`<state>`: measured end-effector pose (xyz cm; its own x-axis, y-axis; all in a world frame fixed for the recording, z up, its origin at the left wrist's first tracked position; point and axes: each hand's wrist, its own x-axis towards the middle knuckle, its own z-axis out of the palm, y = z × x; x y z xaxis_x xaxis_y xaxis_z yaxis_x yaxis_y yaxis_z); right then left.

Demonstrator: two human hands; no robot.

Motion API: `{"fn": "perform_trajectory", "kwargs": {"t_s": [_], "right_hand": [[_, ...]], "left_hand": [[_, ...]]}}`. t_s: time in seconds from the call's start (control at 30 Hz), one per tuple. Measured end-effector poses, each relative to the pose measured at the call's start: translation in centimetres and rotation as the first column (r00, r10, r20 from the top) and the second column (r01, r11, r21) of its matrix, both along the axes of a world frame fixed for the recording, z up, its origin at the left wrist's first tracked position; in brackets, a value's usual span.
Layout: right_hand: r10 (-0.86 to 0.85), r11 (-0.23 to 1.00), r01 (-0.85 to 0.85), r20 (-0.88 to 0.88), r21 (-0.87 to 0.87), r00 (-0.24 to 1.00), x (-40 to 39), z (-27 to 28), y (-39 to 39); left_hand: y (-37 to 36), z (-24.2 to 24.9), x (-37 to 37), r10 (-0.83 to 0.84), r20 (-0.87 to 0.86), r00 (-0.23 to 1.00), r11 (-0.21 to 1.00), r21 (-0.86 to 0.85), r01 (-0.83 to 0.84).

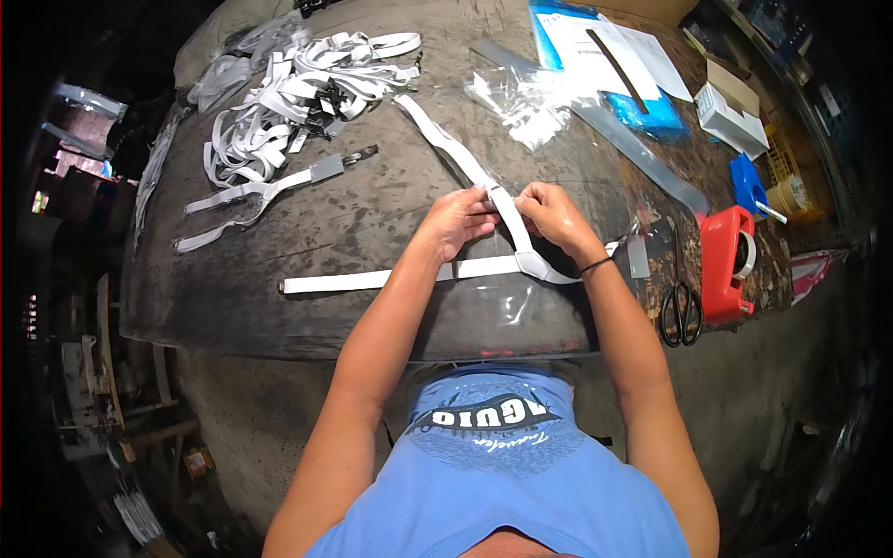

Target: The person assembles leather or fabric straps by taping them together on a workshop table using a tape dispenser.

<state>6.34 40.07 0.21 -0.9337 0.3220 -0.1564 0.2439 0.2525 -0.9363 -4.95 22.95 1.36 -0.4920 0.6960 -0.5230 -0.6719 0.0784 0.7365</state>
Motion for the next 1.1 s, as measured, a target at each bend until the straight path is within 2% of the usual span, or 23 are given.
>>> {"fn": "perform_trajectory", "kwargs": {"t_s": [0.07,0.1,0.17,0.2,0.23,0.3,0.33,0.43,0.5,0.53,0.57,0.6,0.63,0.7,0.73,0.77,0.83,0.87,0.9,0.97,1.03,1.07,1.1], "right_hand": [[-0.023,0.997,0.023,-0.001,-0.078,1.0,0.2,0.0,-0.3],[-0.009,0.997,0.007,-0.015,-0.078,1.0,0.2,0.3,-0.5],[-0.038,0.974,0.043,0.027,-0.224,0.999,0.7,1.0,-0.7],[-0.043,0.958,0.045,0.013,-0.283,0.999,0.8,1.1,-0.9],[-0.028,0.97,0.024,-0.011,-0.244,1.0,0.7,0.8,-0.9],[-0.005,0.964,-0.004,-0.032,-0.265,0.999,0.9,0.7,-1.0],[-0.006,0.97,0.002,-0.016,-0.244,1.0,1.0,0.9,-1.2],[-0.006,0.986,0.003,-0.019,-0.166,1.0,1.5,1.4,-1.4],[-0.062,0.992,0.058,-0.04,-0.11,0.997,1.6,1.1,-1.6],[-0.088,0.992,0.092,0.048,-0.092,0.995,1.7,2.0,-1.8],[-0.098,0.995,0.098,0.003,0.0,0.995,1.8,1.2,-1.7],[-0.108,0.994,0.107,0.025,0.01,0.994,1.8,1.0,-1.7],[-0.115,0.993,0.114,0.048,0.022,0.992,1.8,1.2,-1.7],[-0.125,0.991,0.122,0.069,0.046,0.99,1.9,1.6,-1.6],[-0.131,0.991,0.127,0.079,0.047,0.988,1.9,1.7,-1.7],[-0.137,0.99,0.133,0.09,0.048,0.987,1.9,1.5,-1.7],[-0.133,0.991,0.132,0.055,0.026,0.99,2.1,0.9,-1.4],[-0.121,0.99,0.128,0.095,-0.065,0.988,2.2,1.6,-1.3],[-0.106,0.98,0.126,0.132,-0.154,0.986,2.2,2.0,-1.2],[-0.108,0.974,0.125,0.096,-0.191,0.989,2.0,1.0,-0.9],[-0.15,0.936,0.173,0.097,-0.306,0.984,2.2,0.9,-1.1],[-0.13,0.936,0.147,0.073,-0.319,0.989,2.2,0.5,-0.9],[-0.125,0.941,0.14,0.067,-0.307,0.99,2.2,0.5,-0.9]], "left_hand": [[0.4,-0.1,-1.5,0.177,0.006,0.984,0.982,-0.069,-0.176],[0.5,-0.6,-3.0,0.191,-0.008,0.981,0.979,-0.066,-0.192],[1.0,-1.3,-6.2,0.231,-0.028,0.972,0.966,0.123,-0.226],[1.8,-1.0,-7.4,0.333,0.042,0.942,0.936,0.105,-0.336],[2.5,-1.2,-8.8,0.344,0.026,0.939,0.931,0.117,-0.345],[3.7,-2.0,-11.9,0.444,0.145,0.884,0.872,0.157,-0.464],[3.9,-3.2,-14.2,0.401,0.148,0.904,0.879,0.216,-0.425],[4.7,-2.8,-17.5,0.431,0.084,0.898,0.863,0.252,-0.438],[5.0,-2.3,-19.9,0.405,0.065,0.912,0.872,0.274,-0.406],[5.4,-1.9,-20.7,0.444,0.043,0.895,0.838,0.333,-0.432],[5.5,-1.6,-21.5,0.485,0.024,0.874,0.8,0.391,-0.455],[5.5,-1.0,-22.6,0.469,0.098,0.878,0.781,0.417,-0.465],[5.6,-0.9,-24.3,0.474,0.096,0.875,0.778,0.42,-0.467],[5.9,-1.2,-26.6,0.499,0.017,0.867,0.792,0.397,-0.464],[6.2,0.1,-26.1,0.603,-0.032,0.797,0.759,0.332,-0.56],[5.9,0.9,-26.4,0.604,-0.034,0.796,0.76,0.323,-0.563],[5.3,2.3,-27.9,0.561,-0.177,0.809,0.817,0.274,-0.507],[5.1,3.2,-27.8,0.596,-0.22,0.772,0.801,0.226,-0.555],[4.7,3.9,-28.3,0.552,-0.344,0.759,0.831,0.154,-0.535],[4.5,4.0,-30.6,0.544,-0.407,0.733,0.826,0.106,-0.554],[4.1,4.9,-31.5,0.428,-0.531,0.731,0.859,-0.012,-0.511],[4.3,4.9,-31.7,0.413,-0.597,0.688,0.826,-0.073,-0.559],[4.1,3.9,-32.7,0.319,-0.736,0.597,0.8,-0.129,-0.586]]}}
